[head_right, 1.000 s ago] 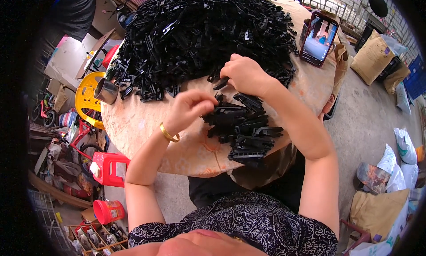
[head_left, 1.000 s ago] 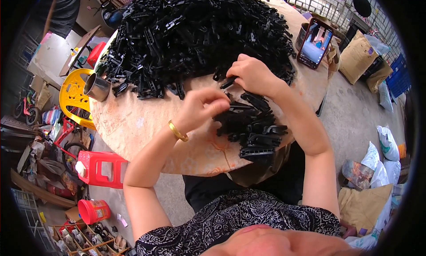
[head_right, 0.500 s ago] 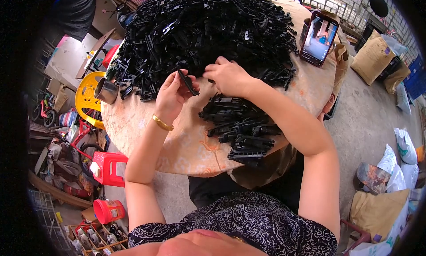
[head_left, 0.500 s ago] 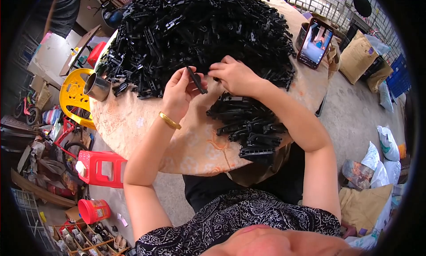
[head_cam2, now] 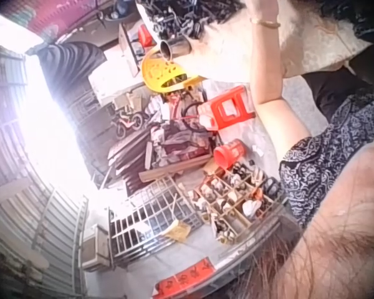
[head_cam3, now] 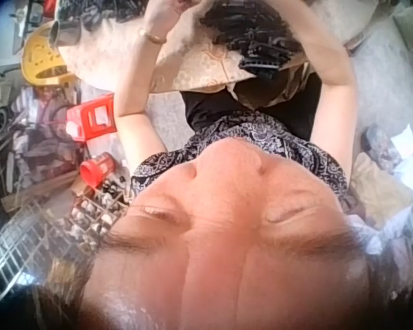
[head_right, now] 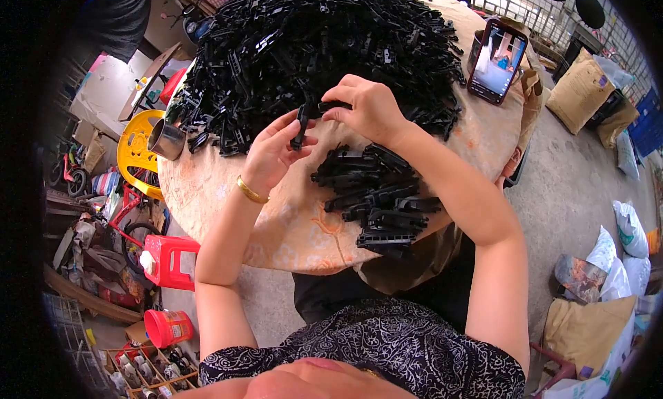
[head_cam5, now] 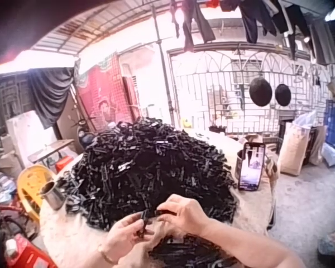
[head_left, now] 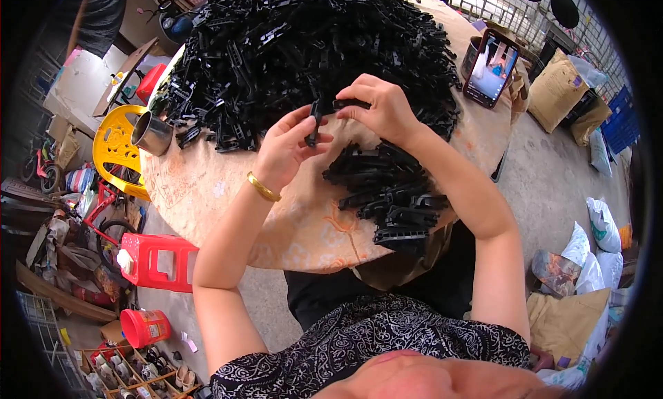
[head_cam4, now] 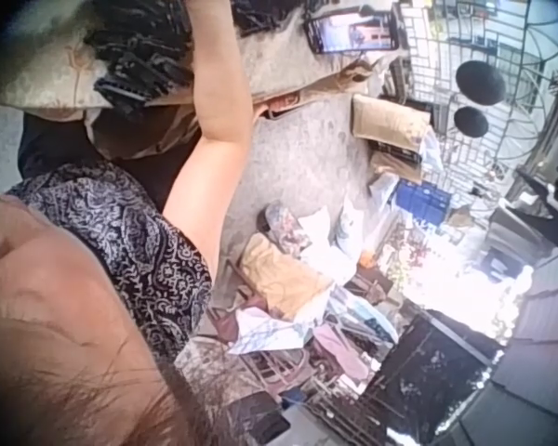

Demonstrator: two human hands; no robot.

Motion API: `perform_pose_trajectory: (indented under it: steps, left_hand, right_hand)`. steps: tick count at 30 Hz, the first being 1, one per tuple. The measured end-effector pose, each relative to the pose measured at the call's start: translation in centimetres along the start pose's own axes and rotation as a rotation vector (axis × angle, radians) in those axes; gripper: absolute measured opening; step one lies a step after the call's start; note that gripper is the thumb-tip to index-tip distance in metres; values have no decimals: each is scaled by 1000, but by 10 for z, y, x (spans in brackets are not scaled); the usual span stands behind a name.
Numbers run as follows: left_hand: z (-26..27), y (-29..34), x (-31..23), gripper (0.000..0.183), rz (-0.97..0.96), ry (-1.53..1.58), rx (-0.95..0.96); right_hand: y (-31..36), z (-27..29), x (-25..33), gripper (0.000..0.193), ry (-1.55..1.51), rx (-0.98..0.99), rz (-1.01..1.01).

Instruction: The person assembles black plastic pieces by fitting them together by hand and places the assembled components on the table.

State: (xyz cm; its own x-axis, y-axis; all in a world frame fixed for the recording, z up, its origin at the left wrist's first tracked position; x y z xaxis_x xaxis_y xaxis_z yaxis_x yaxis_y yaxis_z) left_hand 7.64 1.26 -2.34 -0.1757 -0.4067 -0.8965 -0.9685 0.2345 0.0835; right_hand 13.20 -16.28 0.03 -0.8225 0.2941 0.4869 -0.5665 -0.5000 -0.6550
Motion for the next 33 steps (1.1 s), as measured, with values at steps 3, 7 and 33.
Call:
perform_pose_trajectory:
  steps: [3, 7, 33]
  left_hand:
    - [10, -1, 1, 26, 49, -96, -56]
    - [16, -5, 7, 27, 103, -98, -1]
    - [-28, 20, -16, 28, -396, -1052, -41]
  right_hand:
    - [-1, -4, -1, 26, 28, 28, -1]
    - [0, -9, 16, 24, -258, 47, 138]
    - [9, 7, 28, 30, -43, 231, 134]
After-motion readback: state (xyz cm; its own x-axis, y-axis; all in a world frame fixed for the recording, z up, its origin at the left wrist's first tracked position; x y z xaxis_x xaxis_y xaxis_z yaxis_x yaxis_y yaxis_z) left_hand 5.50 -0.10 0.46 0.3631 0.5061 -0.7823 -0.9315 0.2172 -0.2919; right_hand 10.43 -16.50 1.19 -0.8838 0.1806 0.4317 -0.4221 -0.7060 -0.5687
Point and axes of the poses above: each hand's wrist, its own y-axis away from the middle knuckle, its own z-axis out of the back of the hand, x = y × z, the point moved 4 cm from there along -y, towards the middle knuckle, and after that the axes turned 6 degrees about x, right-handed, at the moved point
